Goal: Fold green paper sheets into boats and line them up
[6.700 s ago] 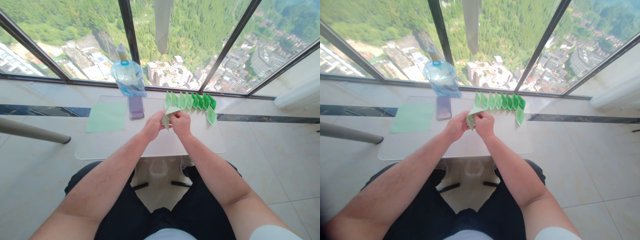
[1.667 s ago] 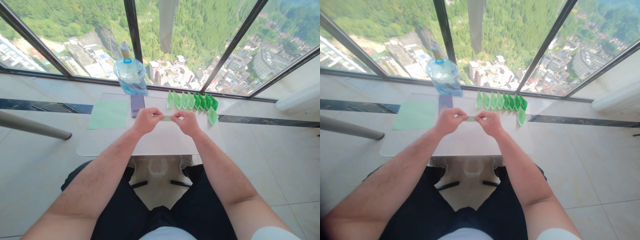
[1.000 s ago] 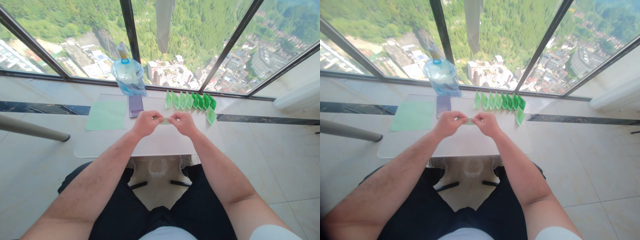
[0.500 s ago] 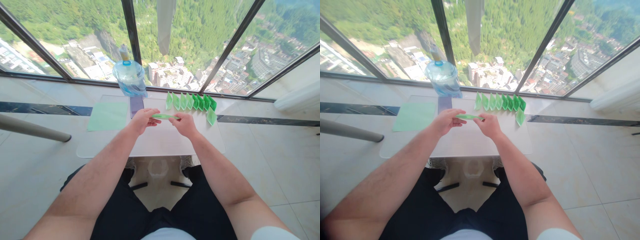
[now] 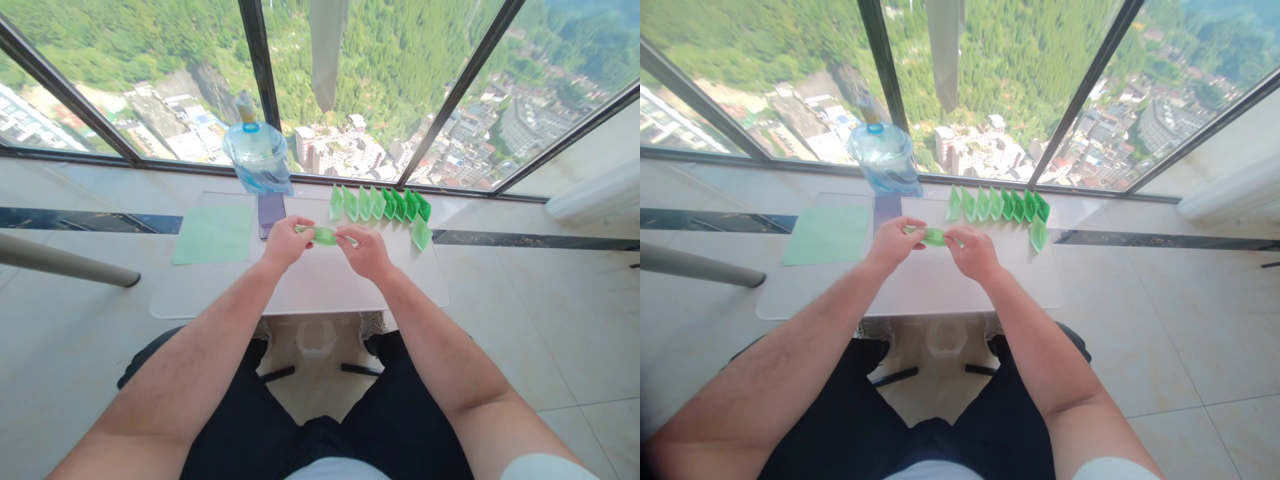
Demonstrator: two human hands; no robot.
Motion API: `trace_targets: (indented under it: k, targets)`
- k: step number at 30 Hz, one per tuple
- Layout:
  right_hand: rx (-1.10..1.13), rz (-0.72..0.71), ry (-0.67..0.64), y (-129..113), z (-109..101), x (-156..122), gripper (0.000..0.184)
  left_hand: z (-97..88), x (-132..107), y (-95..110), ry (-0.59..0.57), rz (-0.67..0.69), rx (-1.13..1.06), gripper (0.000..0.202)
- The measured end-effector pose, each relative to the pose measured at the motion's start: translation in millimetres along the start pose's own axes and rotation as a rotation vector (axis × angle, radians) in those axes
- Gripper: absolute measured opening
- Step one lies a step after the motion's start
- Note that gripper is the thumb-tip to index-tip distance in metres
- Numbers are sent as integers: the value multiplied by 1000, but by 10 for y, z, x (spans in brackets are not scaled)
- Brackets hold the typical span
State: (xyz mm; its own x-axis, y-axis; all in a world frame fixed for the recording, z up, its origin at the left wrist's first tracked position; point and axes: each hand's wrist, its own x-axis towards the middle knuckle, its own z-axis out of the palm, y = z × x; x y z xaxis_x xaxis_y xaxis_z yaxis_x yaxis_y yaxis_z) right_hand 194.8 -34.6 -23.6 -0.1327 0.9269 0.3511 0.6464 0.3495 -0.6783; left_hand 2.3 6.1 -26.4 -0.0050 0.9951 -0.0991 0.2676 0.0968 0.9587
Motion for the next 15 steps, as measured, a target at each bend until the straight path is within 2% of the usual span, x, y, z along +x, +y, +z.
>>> trace_targets:
  k: [5,10,15]
  targets:
    - [-26,-3,-35,20,63,1,13,1,-35,21,16,90,131,25]
    - [-95,44,-76,20,114,0,18,40,-45,12,17,146,189,21]
    - [-103,38,-91,19,117,-9,19,67,-19,-27,-14,94,47,18]
